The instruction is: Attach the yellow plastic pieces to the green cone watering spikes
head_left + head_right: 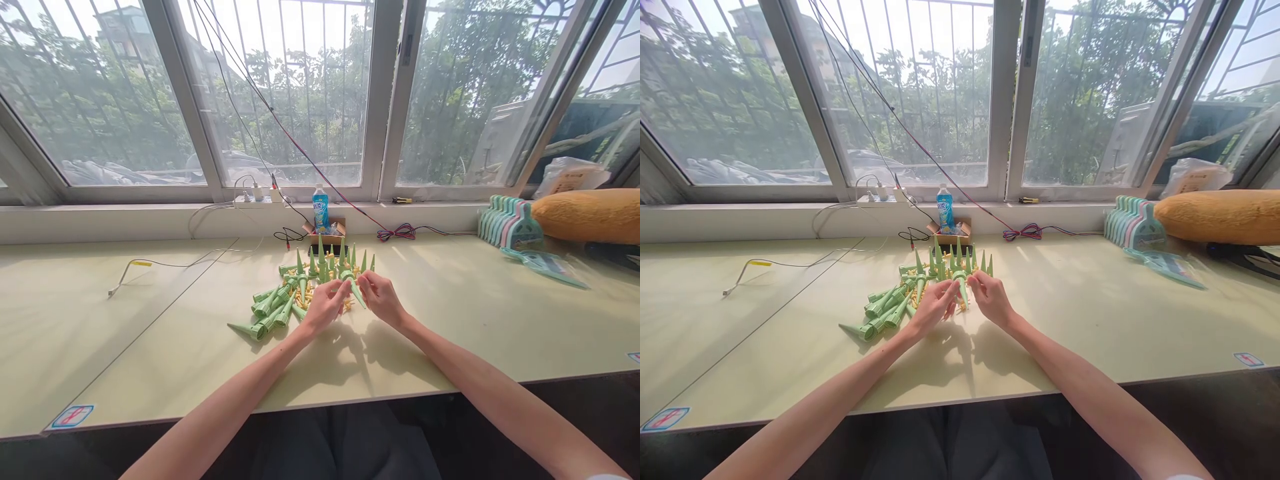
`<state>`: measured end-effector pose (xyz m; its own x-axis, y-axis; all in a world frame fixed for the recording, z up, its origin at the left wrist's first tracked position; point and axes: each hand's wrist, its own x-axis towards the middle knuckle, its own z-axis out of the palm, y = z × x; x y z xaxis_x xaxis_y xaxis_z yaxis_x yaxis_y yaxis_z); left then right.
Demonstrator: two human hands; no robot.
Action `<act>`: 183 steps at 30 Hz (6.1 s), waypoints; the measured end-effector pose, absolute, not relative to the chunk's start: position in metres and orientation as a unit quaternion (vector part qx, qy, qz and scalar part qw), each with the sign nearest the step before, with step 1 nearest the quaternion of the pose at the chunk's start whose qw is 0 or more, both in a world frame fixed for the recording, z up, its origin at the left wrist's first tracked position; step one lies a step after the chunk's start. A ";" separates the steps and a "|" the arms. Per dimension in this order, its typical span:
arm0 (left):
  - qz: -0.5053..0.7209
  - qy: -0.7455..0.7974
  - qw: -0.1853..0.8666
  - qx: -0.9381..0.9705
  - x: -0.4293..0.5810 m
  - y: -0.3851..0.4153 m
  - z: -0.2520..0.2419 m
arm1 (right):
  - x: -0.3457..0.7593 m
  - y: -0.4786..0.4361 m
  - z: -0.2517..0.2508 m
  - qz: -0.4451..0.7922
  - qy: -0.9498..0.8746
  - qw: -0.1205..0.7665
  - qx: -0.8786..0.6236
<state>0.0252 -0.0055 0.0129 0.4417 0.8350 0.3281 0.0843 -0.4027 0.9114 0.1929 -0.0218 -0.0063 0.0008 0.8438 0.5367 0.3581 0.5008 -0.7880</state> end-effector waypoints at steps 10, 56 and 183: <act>0.449 0.273 0.373 0.765 0.026 -0.001 0.006 | 0.194 -0.019 -0.008 0.222 -0.664 0.544 -0.462; 0.390 0.286 0.499 0.719 0.022 0.000 0.007 | 0.195 -0.019 -0.009 0.202 -0.679 0.544 -0.449; 0.392 0.246 0.399 0.792 0.025 0.000 0.003 | 0.203 -0.019 -0.006 0.153 -0.698 0.515 -0.474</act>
